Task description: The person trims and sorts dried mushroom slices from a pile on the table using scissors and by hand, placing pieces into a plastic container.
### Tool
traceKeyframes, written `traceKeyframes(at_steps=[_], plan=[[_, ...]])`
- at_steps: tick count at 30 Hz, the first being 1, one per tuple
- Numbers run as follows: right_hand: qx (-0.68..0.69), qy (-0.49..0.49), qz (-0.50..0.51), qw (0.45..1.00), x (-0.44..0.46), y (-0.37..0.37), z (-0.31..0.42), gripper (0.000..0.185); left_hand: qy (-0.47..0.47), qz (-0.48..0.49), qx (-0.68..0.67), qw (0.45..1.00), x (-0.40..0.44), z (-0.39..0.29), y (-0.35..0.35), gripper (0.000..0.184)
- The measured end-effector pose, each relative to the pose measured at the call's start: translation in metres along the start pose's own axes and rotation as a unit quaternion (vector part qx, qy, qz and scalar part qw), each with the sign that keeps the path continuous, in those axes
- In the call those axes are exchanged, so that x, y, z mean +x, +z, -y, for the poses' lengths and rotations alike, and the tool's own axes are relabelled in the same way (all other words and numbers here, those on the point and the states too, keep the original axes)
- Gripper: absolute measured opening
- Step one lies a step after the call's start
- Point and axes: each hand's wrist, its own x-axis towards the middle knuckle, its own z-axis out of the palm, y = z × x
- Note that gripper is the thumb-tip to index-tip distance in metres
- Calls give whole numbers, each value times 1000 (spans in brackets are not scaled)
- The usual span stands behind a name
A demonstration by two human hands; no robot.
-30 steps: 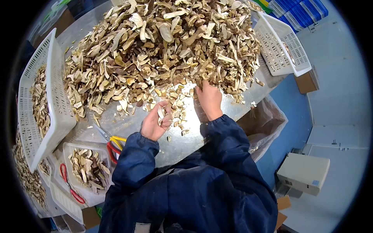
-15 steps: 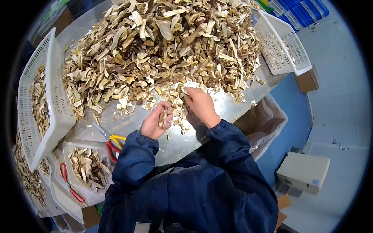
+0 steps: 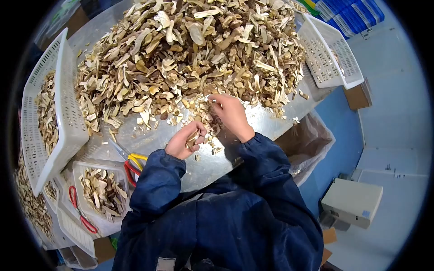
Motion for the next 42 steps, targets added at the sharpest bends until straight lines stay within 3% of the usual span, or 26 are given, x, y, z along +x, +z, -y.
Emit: traceKeyframes(at_steps=[3, 4, 8, 11, 12, 16, 20, 24, 26, 27, 29, 30, 31, 33, 37, 41, 42], plan=[[-200, -17, 62, 978, 6, 7, -1, 18, 1, 24, -42, 999, -2, -1, -5, 26], [-178, -4, 65, 982, 6, 7, 0, 16, 0, 28, -49, 998, -3, -2, -4, 26], [-23, 57, 69, 996, 9, -11, 5, 14, -4, 16, -46, 999, -2, -6, 3, 33], [251, 136, 224, 932, 7, -27, 16, 14, -24, -34, -59, 997, -3, -8, 8, 37], [239, 150, 249, 927, 8, -28, 17, 18, -29, -50, -62, 996, -3, -8, 10, 39], [-16, 40, 76, 996, 17, 0, 12, 25, 20, -17, -74, 997, 0, -2, 3, 30], [-143, 20, 69, 987, 14, 20, 24, 18, 24, 18, -95, 995, -1, 3, -7, 26], [-12, 4, 90, 996, 20, 14, 0, 17, 49, 85, -89, 991, 8, 10, -16, 28], [84, 124, 83, 985, 15, 0, 3, 17, 40, 91, -83, 992, 7, 8, -15, 31], [132, 181, 81, 971, 13, -9, 12, 17, 20, 59, -77, 995, 5, 4, -9, 33], [299, 166, 190, 920, 4, -24, 27, 21, -23, -5, -64, 998, -3, -7, 12, 36], [251, 152, 195, 936, 7, -27, 33, 23, -37, -59, -52, 996, -5, -10, 22, 37], [201, 140, 197, 949, 8, -29, 36, 25, -34, -40, -48, 997, -3, -6, 19, 36], [21, 122, 98, 987, 25, -23, 31, 27, -26, 1, -37, 999, 4, 4, 5, 33], [-156, -10, -7, 988, 35, 9, -3, 22, -30, 48, -30, 998, -5, -2, 5, 27], [-175, 59, 64, 981, 28, 13, -10, 20, -26, 35, -68, 997, -3, 0, -1, 31], [-72, 108, 69, 989, 25, 4, -6, 19, -22, 36, -85, 995, -2, 0, 0, 32]])
